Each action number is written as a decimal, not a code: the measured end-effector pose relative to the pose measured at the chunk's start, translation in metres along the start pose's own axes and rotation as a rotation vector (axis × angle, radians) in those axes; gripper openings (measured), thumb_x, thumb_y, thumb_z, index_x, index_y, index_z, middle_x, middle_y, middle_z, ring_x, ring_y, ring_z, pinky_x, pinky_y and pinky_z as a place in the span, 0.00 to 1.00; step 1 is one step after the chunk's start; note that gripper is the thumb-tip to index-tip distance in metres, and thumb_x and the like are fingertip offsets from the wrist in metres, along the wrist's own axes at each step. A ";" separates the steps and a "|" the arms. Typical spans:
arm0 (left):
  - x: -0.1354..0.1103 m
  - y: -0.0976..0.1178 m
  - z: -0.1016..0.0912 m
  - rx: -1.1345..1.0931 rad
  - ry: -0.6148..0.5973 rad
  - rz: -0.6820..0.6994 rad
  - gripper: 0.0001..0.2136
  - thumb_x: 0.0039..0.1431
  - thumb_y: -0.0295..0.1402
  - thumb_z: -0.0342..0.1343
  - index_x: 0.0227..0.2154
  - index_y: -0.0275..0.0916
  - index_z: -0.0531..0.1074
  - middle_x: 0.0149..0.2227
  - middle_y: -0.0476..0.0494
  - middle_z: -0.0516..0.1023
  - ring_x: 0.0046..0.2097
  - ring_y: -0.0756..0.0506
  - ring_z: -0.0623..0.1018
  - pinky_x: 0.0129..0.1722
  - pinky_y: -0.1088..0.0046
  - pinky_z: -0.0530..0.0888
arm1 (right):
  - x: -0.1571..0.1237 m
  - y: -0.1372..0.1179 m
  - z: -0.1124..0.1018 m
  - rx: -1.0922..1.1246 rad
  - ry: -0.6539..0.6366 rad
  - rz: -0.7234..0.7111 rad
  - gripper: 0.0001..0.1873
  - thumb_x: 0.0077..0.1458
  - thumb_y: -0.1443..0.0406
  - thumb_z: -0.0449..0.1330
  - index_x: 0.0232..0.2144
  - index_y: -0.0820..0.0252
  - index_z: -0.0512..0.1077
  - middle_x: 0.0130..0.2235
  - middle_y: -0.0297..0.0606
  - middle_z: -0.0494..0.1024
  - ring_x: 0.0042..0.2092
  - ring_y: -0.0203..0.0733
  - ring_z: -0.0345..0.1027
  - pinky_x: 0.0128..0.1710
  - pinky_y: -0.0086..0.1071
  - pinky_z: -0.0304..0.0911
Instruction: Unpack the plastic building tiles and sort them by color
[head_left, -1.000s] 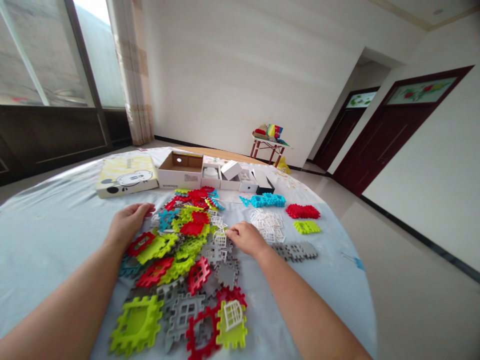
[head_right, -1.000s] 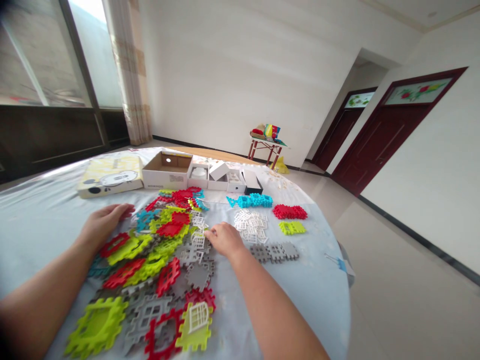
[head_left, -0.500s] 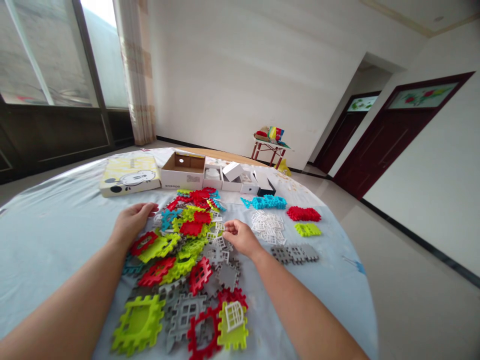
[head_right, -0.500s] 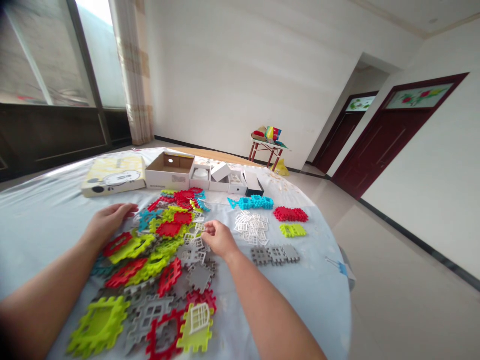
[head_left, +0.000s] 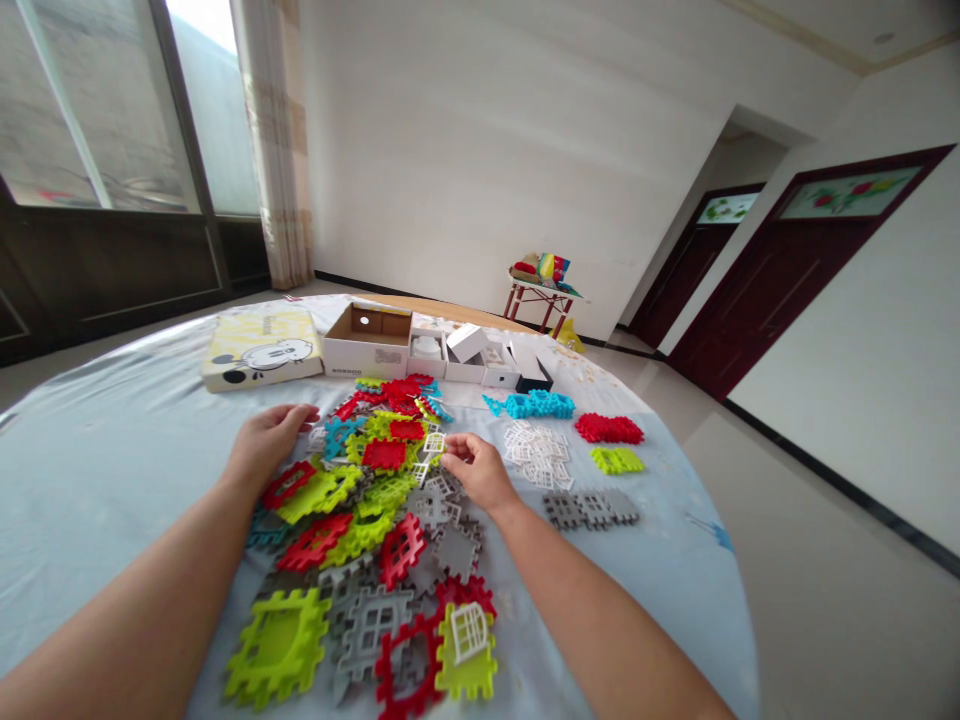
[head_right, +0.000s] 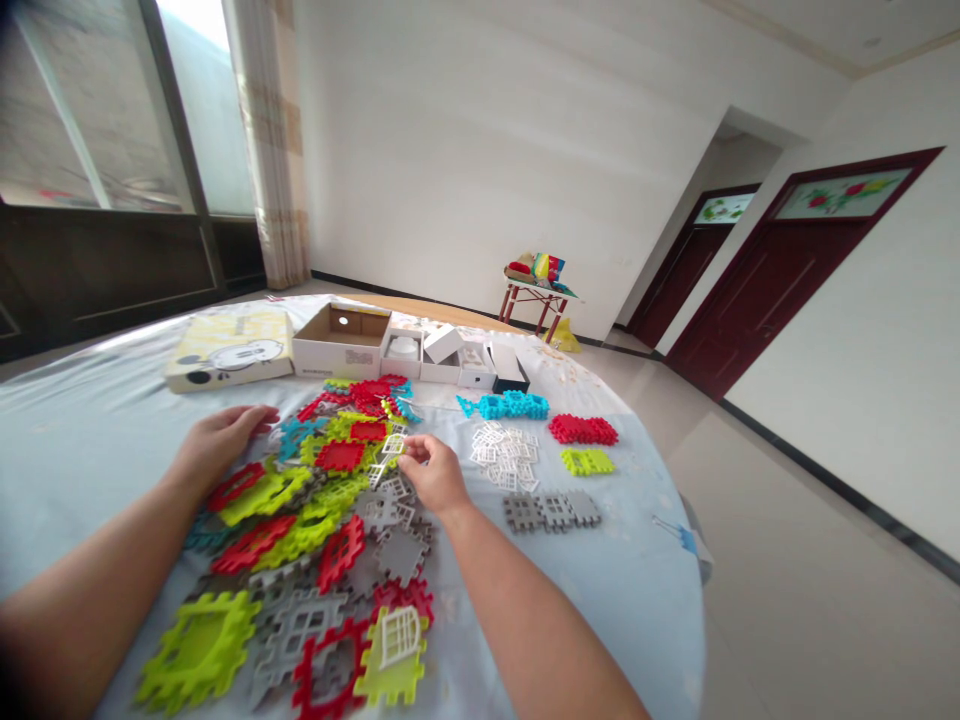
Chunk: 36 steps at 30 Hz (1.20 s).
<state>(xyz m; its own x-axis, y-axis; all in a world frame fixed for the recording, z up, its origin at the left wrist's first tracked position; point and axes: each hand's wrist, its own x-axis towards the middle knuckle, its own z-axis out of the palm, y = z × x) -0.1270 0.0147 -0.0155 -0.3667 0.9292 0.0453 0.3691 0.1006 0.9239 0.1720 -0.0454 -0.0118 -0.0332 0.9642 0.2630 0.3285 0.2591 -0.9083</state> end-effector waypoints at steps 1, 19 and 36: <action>0.000 0.000 0.000 -0.003 -0.002 0.001 0.23 0.46 0.49 0.51 0.37 0.35 0.75 0.31 0.43 0.78 0.26 0.48 0.71 0.24 0.75 0.64 | 0.001 0.000 0.000 0.021 0.010 0.000 0.16 0.43 0.64 0.60 0.38 0.61 0.70 0.32 0.36 0.75 0.33 0.36 0.68 0.36 0.31 0.65; -0.006 0.009 -0.001 -0.006 0.003 0.001 0.21 0.46 0.47 0.51 0.36 0.36 0.75 0.32 0.43 0.78 0.30 0.47 0.73 0.28 0.75 0.66 | -0.005 -0.006 -0.060 -0.378 -0.194 -0.214 0.14 0.45 0.64 0.62 0.38 0.57 0.72 0.37 0.35 0.72 0.34 0.35 0.67 0.35 0.29 0.63; -0.001 0.008 -0.004 0.109 0.020 0.005 0.21 0.45 0.51 0.50 0.34 0.42 0.75 0.28 0.49 0.78 0.30 0.44 0.74 0.29 0.71 0.67 | -0.005 -0.012 -0.059 -0.563 -0.248 -0.226 0.23 0.41 0.61 0.66 0.43 0.54 0.71 0.44 0.37 0.75 0.48 0.44 0.65 0.49 0.37 0.57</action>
<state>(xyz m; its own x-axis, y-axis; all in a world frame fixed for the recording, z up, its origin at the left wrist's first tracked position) -0.1268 0.0130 -0.0070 -0.3812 0.9226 0.0588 0.4610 0.1346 0.8771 0.2235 -0.0567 0.0170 -0.3543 0.8911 0.2835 0.7298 0.4530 -0.5120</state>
